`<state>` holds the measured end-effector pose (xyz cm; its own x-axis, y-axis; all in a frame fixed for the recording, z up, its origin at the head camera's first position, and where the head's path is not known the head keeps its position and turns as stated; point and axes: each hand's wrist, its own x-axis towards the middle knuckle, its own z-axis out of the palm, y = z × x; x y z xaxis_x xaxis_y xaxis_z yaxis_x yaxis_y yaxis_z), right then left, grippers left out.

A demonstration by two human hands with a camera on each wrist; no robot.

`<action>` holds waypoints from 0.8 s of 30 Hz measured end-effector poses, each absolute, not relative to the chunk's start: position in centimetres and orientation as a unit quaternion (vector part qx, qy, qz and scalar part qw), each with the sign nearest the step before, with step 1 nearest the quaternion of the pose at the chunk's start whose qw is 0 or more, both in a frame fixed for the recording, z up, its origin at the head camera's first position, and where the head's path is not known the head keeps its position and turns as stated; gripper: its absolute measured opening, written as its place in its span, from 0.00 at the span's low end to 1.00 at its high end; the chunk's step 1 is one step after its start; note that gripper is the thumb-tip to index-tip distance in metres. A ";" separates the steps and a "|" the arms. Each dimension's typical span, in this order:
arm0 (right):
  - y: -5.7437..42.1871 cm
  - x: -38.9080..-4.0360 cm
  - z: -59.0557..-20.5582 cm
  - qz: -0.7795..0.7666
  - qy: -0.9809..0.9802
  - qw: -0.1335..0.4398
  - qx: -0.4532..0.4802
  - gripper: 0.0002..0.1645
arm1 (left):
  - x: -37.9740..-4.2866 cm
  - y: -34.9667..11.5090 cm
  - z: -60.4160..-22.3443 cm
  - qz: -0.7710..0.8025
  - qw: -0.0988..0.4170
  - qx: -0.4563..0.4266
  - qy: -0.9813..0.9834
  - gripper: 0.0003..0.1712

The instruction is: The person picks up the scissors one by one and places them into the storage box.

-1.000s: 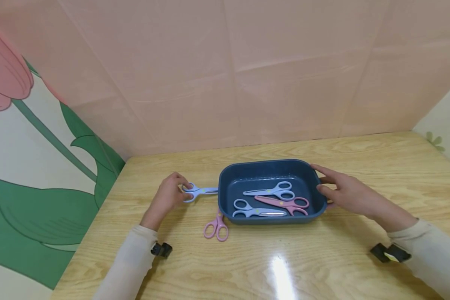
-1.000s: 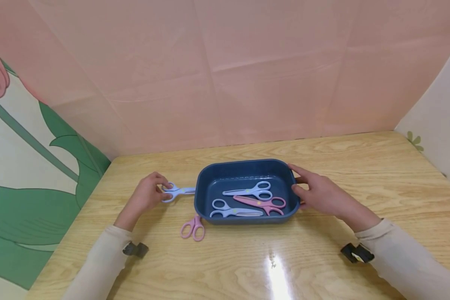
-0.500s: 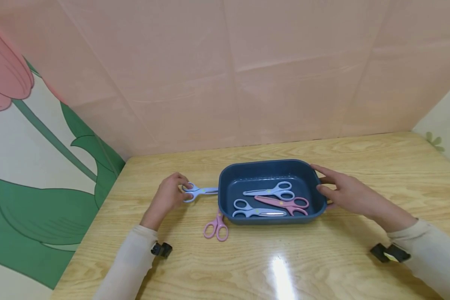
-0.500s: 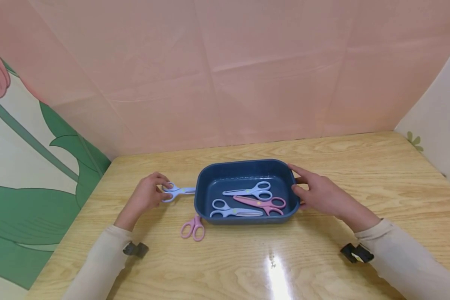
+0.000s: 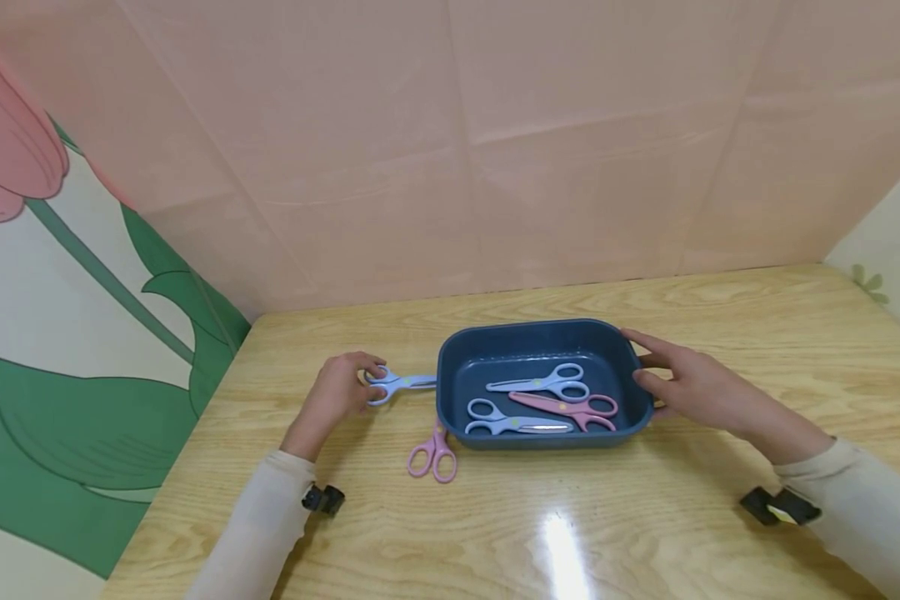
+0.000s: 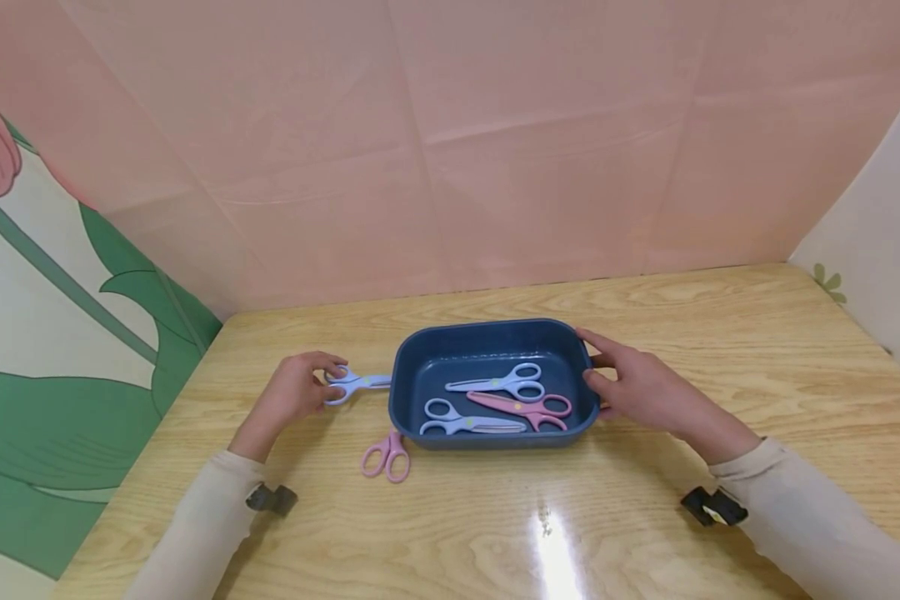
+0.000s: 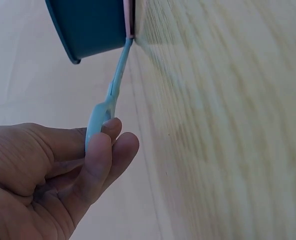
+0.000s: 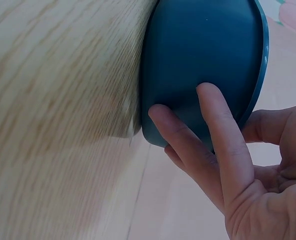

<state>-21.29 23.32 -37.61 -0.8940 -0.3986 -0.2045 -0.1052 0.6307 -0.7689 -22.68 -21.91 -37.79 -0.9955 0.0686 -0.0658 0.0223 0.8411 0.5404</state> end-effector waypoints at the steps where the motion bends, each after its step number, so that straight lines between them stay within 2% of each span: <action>1: 23.3 -21.3 -37.6 -0.406 0.885 0.181 -0.142 0.41 | -22.7 -21.9 -37.8 0.279 0.041 0.024 0.959 0.23; 15: 23.2 -21.2 -37.6 -0.400 0.888 0.178 -0.143 0.41 | -22.4 -22.0 -37.8 0.308 0.049 0.013 0.950 0.21; 24: 23.2 -21.2 -37.5 -0.403 0.886 0.179 -0.143 0.41 | -22.5 -22.6 -37.5 0.291 0.034 0.012 0.956 0.20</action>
